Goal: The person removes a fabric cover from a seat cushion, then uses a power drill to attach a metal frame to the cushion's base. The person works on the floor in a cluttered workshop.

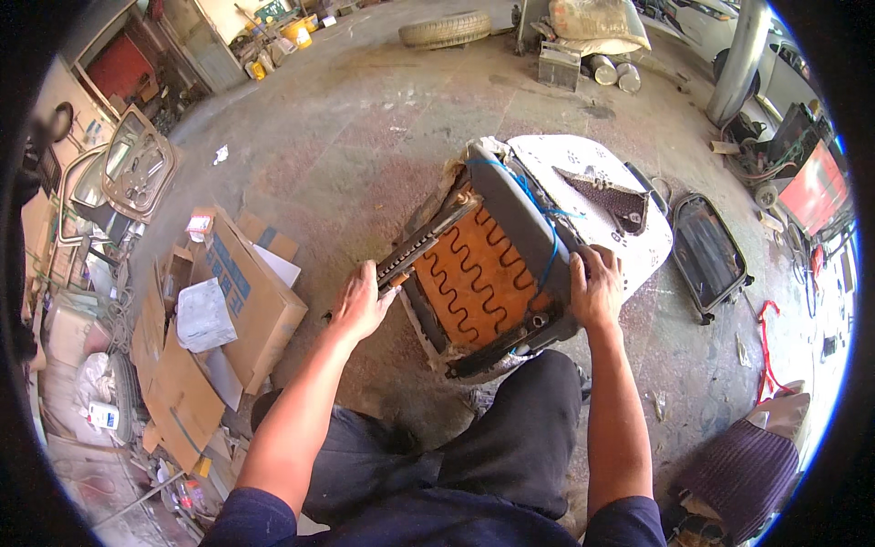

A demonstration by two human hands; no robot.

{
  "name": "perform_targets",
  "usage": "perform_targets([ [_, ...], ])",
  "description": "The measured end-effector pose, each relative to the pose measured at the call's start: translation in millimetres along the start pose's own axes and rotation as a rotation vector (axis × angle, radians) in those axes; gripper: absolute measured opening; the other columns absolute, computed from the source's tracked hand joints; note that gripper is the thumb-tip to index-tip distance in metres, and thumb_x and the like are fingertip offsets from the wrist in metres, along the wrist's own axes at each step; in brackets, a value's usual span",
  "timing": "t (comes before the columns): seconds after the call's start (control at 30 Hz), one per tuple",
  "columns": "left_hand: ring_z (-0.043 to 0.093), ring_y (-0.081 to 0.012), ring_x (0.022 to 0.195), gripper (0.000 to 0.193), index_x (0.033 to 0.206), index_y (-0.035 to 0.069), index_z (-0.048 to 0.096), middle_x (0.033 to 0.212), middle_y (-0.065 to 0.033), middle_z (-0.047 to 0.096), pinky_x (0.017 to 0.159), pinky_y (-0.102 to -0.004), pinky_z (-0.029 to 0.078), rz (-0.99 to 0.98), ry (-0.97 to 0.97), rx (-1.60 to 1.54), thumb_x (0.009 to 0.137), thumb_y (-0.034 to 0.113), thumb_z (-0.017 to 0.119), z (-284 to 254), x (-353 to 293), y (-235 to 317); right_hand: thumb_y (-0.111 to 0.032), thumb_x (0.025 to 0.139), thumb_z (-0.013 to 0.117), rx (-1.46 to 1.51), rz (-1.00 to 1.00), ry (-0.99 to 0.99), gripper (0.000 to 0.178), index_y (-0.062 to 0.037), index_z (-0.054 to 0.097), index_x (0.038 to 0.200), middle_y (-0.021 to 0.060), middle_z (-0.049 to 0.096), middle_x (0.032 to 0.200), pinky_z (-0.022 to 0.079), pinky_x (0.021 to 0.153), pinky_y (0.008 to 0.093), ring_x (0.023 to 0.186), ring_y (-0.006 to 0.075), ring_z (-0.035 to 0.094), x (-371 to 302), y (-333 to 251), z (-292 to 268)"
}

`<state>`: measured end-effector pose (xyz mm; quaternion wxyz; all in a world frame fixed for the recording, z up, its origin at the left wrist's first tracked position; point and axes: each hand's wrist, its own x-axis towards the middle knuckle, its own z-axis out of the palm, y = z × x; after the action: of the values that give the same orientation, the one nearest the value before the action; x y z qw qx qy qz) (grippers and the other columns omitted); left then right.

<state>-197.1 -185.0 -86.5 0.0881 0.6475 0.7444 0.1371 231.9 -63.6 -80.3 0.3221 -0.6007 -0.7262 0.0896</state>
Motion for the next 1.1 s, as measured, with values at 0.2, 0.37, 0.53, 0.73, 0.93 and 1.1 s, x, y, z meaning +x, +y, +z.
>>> perform_targets([
  [0.2,0.073,-0.0322,0.113,0.050,0.139,-0.005,0.058,0.122,-0.0168,0.074,0.102,-0.0474,0.059,-0.129,-0.130,-0.409,0.105,0.024,0.080,22.7,66.0,-56.4,-0.035,0.106,0.068,-0.018,0.021,0.032,0.039,-0.0066,0.078,0.131,0.0190,0.070,0.138,0.048,0.117,0.0504,0.133,0.0409,0.062,0.9,-0.5,-1.5],
  [0.37,0.072,-0.0188,0.105,0.059,0.160,0.010,0.062,0.107,0.0001,0.070,0.100,-0.0377,0.059,-0.308,-0.433,-0.955,0.103,0.013,0.078,17.1,128.5,-111.6,-0.036,0.104,0.070,0.019,0.059,0.014,0.044,-0.0023,0.078,0.132,0.0210,0.069,0.139,0.046,0.119,0.0513,0.135,0.0428,0.059,5.1,-6.0,1.6],
  [0.53,0.074,-0.0220,0.105,0.066,0.164,0.005,0.055,0.114,-0.0046,0.070,0.102,-0.0428,0.062,-0.175,-0.589,-1.181,0.103,0.013,0.078,-10.9,174.6,-116.4,-0.035,0.105,0.069,0.017,0.071,0.022,0.042,-0.0047,0.078,0.132,0.0195,0.069,0.140,0.048,0.117,0.0505,0.134,0.0421,0.062,2.8,-9.2,0.0],
  [0.73,0.075,-0.0226,0.102,0.047,0.147,0.001,0.064,0.109,-0.0072,0.073,0.096,-0.0427,0.062,-0.061,-0.569,-1.264,0.105,0.016,0.079,7.6,207.0,-106.4,-0.042,0.104,0.064,0.003,0.111,0.002,0.049,-0.0055,0.078,0.133,0.0190,0.068,0.141,0.046,0.120,0.0508,0.137,0.0411,0.061,3.1,-9.5,-2.1],
  [0.93,0.075,-0.0337,0.093,0.033,0.124,0.004,0.059,0.105,-0.0169,0.076,0.082,-0.0489,0.058,0.152,-0.042,-0.329,0.103,0.023,0.077,70.1,244.1,-117.1,-0.042,0.104,0.063,-0.021,0.121,0.000,0.050,-0.0048,0.077,0.134,0.0199,0.068,0.141,0.046,0.120,0.0499,0.138,0.0407,0.061,6.4,-10.6,4.3],
  [1.1,0.067,-0.0484,0.110,0.040,0.135,0.000,0.049,0.121,-0.0282,0.064,0.091,-0.0596,0.055,0.338,0.091,-0.123,0.104,0.017,0.069,80.2,233.5,-66.8,-0.041,0.104,0.063,-0.053,0.159,0.004,0.050,-0.0038,0.076,0.134,0.0208,0.068,0.142,0.046,0.120,0.0497,0.138,0.0413,0.061,3.3,-14.4,1.0],
])
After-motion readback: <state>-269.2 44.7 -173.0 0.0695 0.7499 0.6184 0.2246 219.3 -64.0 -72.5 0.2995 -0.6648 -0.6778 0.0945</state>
